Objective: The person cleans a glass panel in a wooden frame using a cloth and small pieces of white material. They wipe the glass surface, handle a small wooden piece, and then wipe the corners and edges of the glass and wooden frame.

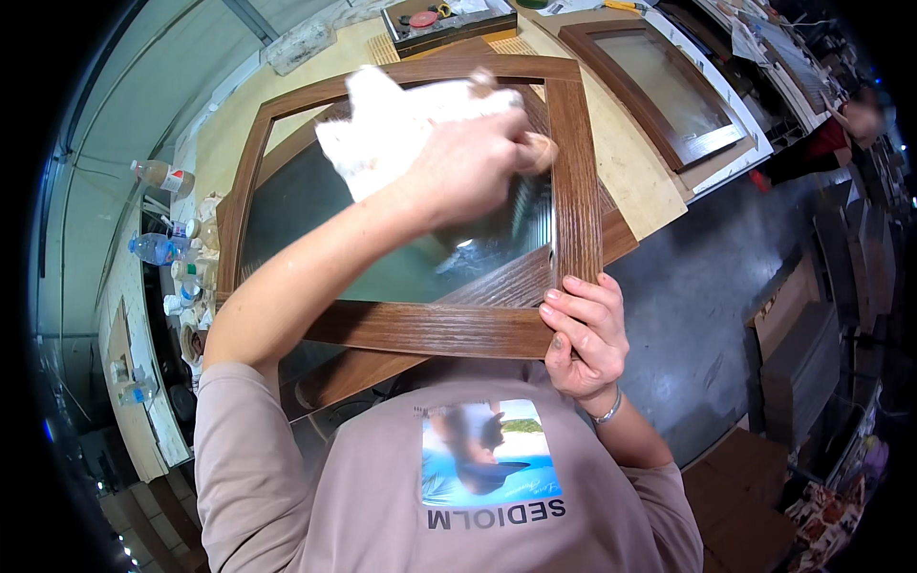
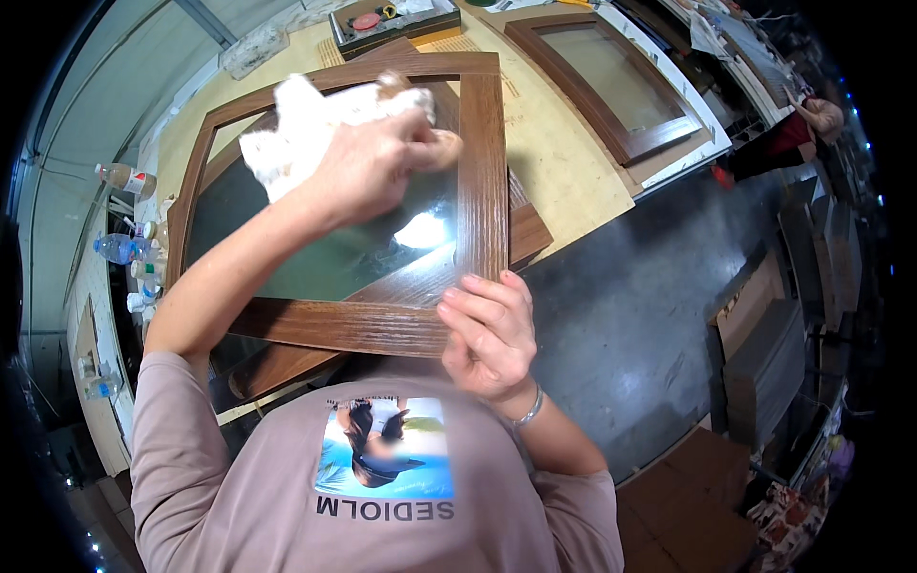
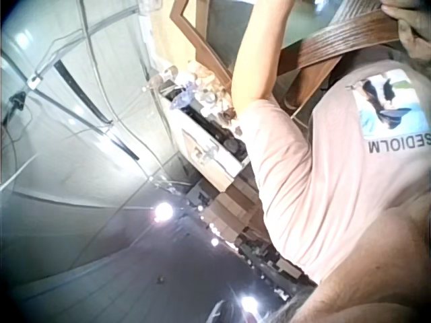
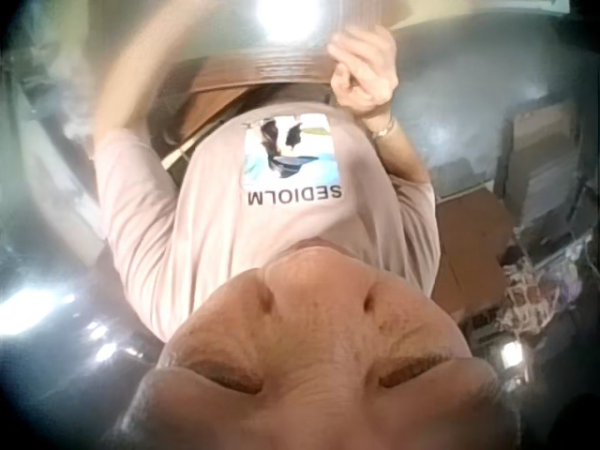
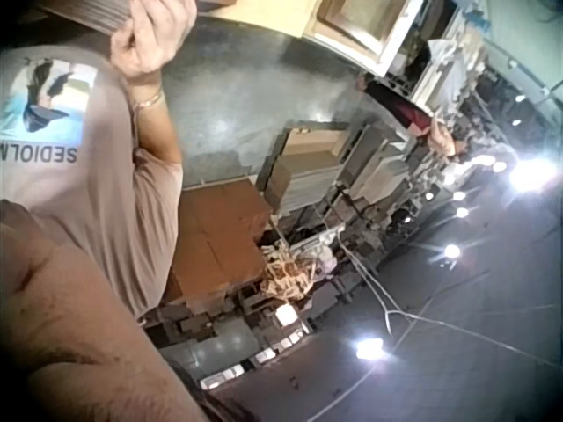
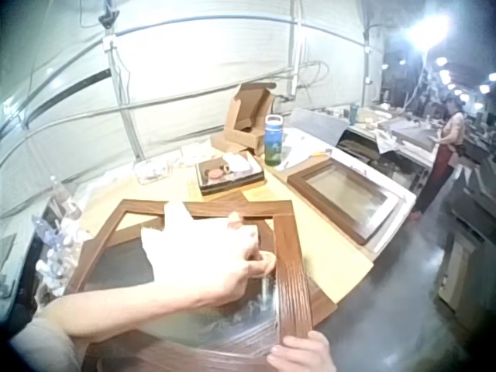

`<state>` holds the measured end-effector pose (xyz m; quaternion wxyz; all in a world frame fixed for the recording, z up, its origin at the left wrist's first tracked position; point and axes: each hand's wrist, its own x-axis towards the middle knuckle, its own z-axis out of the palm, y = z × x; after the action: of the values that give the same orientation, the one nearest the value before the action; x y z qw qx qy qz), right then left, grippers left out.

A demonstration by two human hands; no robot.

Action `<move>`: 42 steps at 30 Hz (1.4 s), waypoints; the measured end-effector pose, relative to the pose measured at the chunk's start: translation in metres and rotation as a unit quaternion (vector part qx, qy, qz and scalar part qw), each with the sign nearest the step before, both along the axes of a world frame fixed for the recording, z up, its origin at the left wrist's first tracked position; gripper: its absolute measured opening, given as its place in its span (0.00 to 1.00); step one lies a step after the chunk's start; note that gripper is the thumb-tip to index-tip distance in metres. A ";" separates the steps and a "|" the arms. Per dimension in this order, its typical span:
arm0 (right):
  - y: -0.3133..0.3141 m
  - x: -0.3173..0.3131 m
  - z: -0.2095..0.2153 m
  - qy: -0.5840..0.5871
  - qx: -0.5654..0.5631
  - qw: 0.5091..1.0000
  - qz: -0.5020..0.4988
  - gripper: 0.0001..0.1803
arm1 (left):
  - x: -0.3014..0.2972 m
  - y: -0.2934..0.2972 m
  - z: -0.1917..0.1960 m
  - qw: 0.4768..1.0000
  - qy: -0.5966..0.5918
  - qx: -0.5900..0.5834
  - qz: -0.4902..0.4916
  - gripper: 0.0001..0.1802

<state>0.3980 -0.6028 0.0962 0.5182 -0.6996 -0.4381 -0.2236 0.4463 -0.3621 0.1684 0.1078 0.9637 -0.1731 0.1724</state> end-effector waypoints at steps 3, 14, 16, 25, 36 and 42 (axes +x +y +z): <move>-0.001 -0.001 -0.004 -0.004 -0.005 1.000 0.003 0.09 | -0.029 -0.019 -0.004 0.997 0.025 -0.002 -0.070 0.14; -0.029 0.017 0.019 0.018 -0.129 0.983 0.131 0.23 | -0.068 0.086 -0.012 0.997 0.049 -0.033 0.058 0.18; -0.030 0.025 0.013 -0.037 -0.148 0.981 0.120 0.23 | -0.103 0.034 0.005 0.994 0.094 -0.038 -0.028 0.30; -0.014 0.020 0.008 -0.069 -0.099 0.985 0.120 0.20 | -0.193 0.058 0.021 0.964 0.139 -0.154 0.168 0.25; -0.029 0.003 0.005 -0.064 -0.121 0.980 0.142 0.20 | -0.138 0.054 0.017 0.951 0.140 -0.218 0.166 0.18; -0.025 0.017 0.006 -0.126 -0.133 0.972 0.149 0.14 | -0.082 0.019 0.013 0.982 0.146 -0.085 0.088 0.18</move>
<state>0.4148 -0.6277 0.1027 0.3888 -0.6555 -0.6247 -0.1703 0.3645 -0.3430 0.1819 0.1975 0.9774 -0.0546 0.0524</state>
